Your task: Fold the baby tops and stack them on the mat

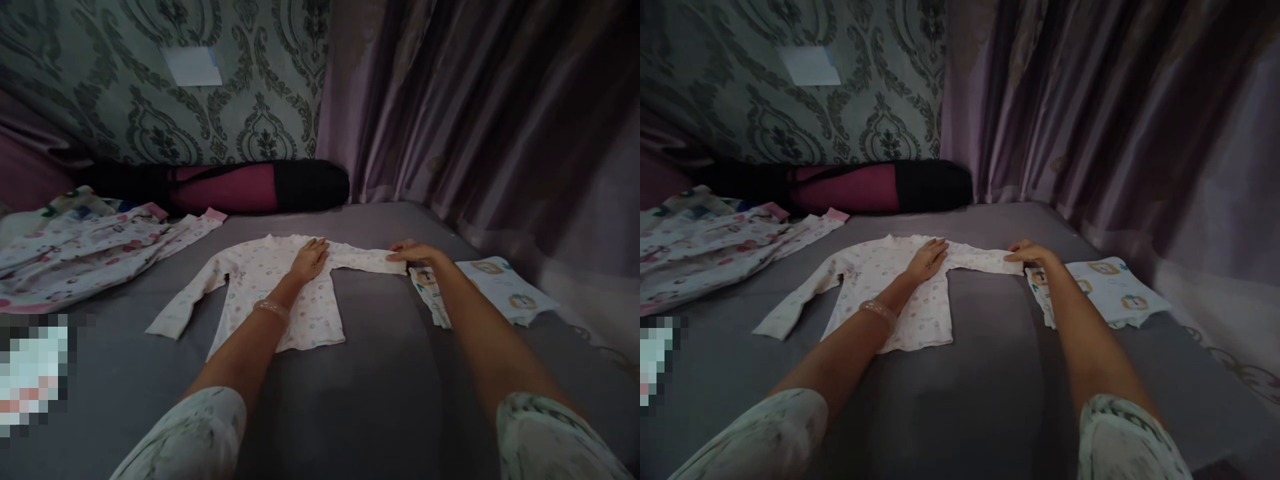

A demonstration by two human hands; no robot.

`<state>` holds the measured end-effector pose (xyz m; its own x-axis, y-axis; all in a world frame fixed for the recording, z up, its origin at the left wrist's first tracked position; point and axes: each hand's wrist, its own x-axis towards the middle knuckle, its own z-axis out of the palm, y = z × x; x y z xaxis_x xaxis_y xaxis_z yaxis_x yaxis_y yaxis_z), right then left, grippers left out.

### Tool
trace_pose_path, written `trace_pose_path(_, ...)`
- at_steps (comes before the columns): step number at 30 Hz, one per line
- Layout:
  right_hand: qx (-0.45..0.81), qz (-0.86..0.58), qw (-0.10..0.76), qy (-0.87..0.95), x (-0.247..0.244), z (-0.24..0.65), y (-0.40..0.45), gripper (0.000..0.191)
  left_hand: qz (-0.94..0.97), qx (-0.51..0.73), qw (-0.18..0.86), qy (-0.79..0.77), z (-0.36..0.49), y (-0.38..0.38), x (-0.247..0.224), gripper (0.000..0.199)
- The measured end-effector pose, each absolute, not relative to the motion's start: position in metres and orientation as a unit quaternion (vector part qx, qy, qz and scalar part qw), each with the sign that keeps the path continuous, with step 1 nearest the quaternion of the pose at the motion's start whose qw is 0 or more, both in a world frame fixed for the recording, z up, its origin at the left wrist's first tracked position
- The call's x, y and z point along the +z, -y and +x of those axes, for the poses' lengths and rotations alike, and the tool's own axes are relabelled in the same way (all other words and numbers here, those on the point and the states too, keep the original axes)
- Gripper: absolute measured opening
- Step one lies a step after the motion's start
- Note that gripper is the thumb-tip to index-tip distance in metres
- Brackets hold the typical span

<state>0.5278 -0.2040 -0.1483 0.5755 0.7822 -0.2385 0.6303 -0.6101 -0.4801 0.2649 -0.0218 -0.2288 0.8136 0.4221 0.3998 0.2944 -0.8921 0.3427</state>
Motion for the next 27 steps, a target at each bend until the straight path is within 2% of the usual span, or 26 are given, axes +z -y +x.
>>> trace_pose_path(4, 0.264, -0.88, 0.162, 0.36, -0.145, 0.535, 0.208, 0.024, 0.944, 0.19, 0.122, -0.24, 0.265, 0.029, -0.225, 0.048)
trace_pose_path(7, 0.258, -0.889, 0.099, 0.366, -0.147, 0.537, 0.208, 0.019, 0.947, 0.166, 0.114, -0.249, 0.265, 0.034, -0.221, 0.053)
trace_pose_path(11, 0.174, -0.907, -0.037, 0.383, -0.15, 0.529, 0.201, 0.014, 0.948, 0.155, 0.12, -0.251, 0.265, 0.035, -0.22, 0.055)
trace_pose_path(13, 0.106, -0.914, -0.073, 0.385, -0.152, 0.513, 0.193, 0.021, 0.949, 0.155, 0.118, -0.249, 0.265, 0.036, -0.219, 0.056)
trace_pose_path(14, 0.082, -0.916, -0.07, 0.387, -0.154, 0.501, 0.186, 0.028, 0.949, 0.155, 0.116, -0.248, 0.265, 0.036, -0.219, 0.057)
trace_pose_path(16, -0.002, -0.895, 0.001, 0.445, -0.16, 0.468, 0.17, 0.035, 0.95, 0.155, 0.111, -0.247, 0.265, 0.037, -0.218, 0.057)
trace_pose_path(21, 0.104, -0.783, 0.152, 0.594, -0.178, 0.378, 0.123, 0.056, 0.958, 0.129, 0.083, -0.241, 0.265, 0.037, -0.219, 0.058)
trace_pose_path(24, 0.129, -0.785, 0.174, 0.58, -0.187, 0.357, 0.112, 0.063, 0.964, 0.113, 0.067, -0.231, 0.264, 0.035, -0.22, 0.063)
trace_pose_path(27, 0.118, -0.8, 0.154, 0.567, -0.195, 0.365, 0.12, 0.066, 0.96, 0.12, 0.075, -0.241, 0.265, 0.035, -0.221, 0.058)
